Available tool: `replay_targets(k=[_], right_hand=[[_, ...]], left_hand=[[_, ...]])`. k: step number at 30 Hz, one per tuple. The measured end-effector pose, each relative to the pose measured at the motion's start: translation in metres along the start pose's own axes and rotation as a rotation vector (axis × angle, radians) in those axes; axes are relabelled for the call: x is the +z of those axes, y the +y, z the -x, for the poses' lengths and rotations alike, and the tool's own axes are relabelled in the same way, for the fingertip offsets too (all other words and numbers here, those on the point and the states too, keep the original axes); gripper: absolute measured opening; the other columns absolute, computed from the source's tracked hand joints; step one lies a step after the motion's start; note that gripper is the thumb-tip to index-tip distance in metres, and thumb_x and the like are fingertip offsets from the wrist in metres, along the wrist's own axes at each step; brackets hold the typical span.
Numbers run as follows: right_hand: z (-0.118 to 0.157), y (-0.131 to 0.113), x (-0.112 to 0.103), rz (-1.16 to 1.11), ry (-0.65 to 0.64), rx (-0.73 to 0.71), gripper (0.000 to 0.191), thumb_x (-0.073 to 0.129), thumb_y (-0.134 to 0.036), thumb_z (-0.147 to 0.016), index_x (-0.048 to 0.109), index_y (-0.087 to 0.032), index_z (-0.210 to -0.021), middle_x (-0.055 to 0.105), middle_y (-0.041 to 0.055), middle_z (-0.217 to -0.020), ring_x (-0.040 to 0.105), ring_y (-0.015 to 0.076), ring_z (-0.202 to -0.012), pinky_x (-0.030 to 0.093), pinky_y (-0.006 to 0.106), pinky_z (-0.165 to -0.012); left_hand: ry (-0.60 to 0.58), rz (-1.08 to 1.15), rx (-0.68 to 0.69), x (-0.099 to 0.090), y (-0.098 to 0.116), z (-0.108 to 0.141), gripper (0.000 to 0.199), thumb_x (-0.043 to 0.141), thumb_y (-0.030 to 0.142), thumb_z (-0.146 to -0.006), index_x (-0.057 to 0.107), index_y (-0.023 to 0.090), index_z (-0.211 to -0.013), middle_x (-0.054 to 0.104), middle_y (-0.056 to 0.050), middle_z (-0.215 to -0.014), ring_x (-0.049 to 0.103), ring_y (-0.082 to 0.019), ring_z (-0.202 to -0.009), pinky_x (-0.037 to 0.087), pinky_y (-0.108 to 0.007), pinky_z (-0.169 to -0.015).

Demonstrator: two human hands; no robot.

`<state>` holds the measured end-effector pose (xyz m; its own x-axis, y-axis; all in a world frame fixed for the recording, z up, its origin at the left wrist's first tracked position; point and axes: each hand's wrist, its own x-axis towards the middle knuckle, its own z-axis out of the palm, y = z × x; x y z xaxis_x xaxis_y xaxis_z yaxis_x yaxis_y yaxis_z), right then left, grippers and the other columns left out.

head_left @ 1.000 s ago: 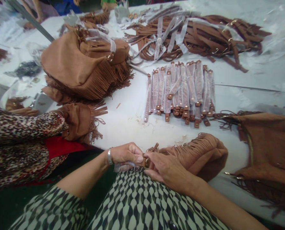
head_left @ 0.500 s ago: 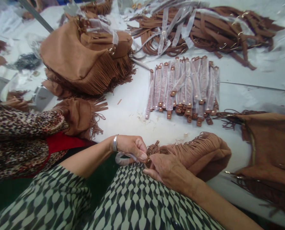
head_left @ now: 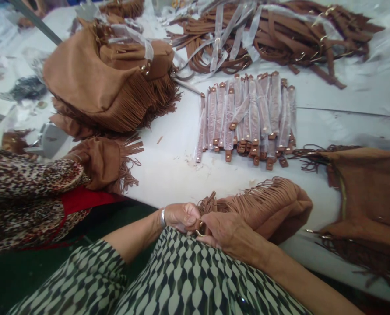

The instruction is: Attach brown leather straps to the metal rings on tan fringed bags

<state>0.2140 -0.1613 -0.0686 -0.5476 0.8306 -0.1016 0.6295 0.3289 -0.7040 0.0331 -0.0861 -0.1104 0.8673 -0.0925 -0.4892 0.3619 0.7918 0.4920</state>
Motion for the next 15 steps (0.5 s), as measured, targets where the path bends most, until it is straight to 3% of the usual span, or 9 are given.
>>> replay_targets(k=[3,6,9,11,12,13,15], right_hand=[[0.000,0.003,-0.002,-0.059,-0.025,-0.001,0.028,0.047,-0.043,-0.086,0.052,-0.016,-0.081,0.062,0.0034,-0.073,0.056,0.0161,-0.063,0.037,0.026,-0.055],[-0.001,0.003,-0.002,-0.115,-0.068,0.040,0.027,0.044,-0.042,-0.087,0.051,-0.017,-0.079,0.061,0.0033,-0.073,0.056,0.0159,-0.061,0.035,0.026,-0.054],[-0.005,0.001,-0.003,-0.140,-0.115,0.078,0.028,0.042,-0.042,-0.088,0.050,-0.017,-0.079,0.062,0.0034,-0.073,0.058,0.0157,-0.064,0.036,0.025,-0.056],[-0.006,0.001,-0.004,-0.147,-0.116,0.091,0.027,0.041,-0.042,-0.089,0.050,-0.017,-0.083,0.062,0.0036,-0.076,0.059,0.0156,-0.067,0.037,0.025,-0.060],[-0.007,0.001,-0.005,-0.145,-0.110,0.091,0.027,0.040,-0.042,-0.089,0.050,-0.017,-0.084,0.063,0.0039,-0.077,0.059,0.0156,-0.069,0.037,0.025,-0.061],[-0.006,0.001,-0.006,-0.135,-0.107,0.090,0.027,0.040,-0.042,-0.089,0.050,-0.017,-0.084,0.063,0.0043,-0.078,0.059,0.0158,-0.070,0.038,0.025,-0.062],[-0.005,0.001,-0.008,-0.095,-0.095,0.106,0.029,0.039,-0.043,-0.089,0.049,-0.016,-0.084,0.063,0.0056,-0.079,0.059,0.0168,-0.070,0.038,0.026,-0.062]], left_hand=[[0.059,0.006,0.012,0.002,-0.010,0.002,0.058,0.068,0.067,-0.048,0.046,0.013,-0.046,0.036,0.005,-0.035,0.025,-0.004,-0.026,0.011,-0.020,-0.028],[0.133,-0.080,-0.045,0.010,0.007,0.021,0.048,0.065,0.058,-0.062,0.052,0.012,-0.057,0.040,0.005,-0.041,0.026,-0.005,-0.030,0.013,-0.020,-0.031],[0.250,-0.491,-0.140,0.033,0.047,0.040,0.040,0.054,0.049,-0.078,0.050,0.014,-0.058,0.037,0.005,-0.045,0.027,-0.005,-0.036,0.016,-0.020,-0.036],[0.392,-0.866,-0.096,0.050,0.073,0.046,0.038,0.054,0.041,-0.079,0.047,0.014,-0.053,0.033,0.005,-0.046,0.026,-0.006,-0.042,0.017,-0.020,-0.040],[0.438,-0.945,-0.072,0.055,0.081,0.047,0.037,0.055,0.038,-0.078,0.047,0.014,-0.052,0.032,0.005,-0.047,0.026,-0.006,-0.043,0.017,-0.020,-0.041],[0.444,-0.945,-0.065,0.058,0.085,0.046,0.035,0.056,0.037,-0.078,0.048,0.014,-0.053,0.033,0.005,-0.048,0.026,-0.006,-0.044,0.017,-0.020,-0.041],[0.348,-0.772,-0.109,0.054,0.080,0.040,0.035,0.053,0.042,-0.079,0.052,0.014,-0.059,0.037,0.005,-0.047,0.028,-0.006,-0.039,0.018,-0.019,-0.037]])
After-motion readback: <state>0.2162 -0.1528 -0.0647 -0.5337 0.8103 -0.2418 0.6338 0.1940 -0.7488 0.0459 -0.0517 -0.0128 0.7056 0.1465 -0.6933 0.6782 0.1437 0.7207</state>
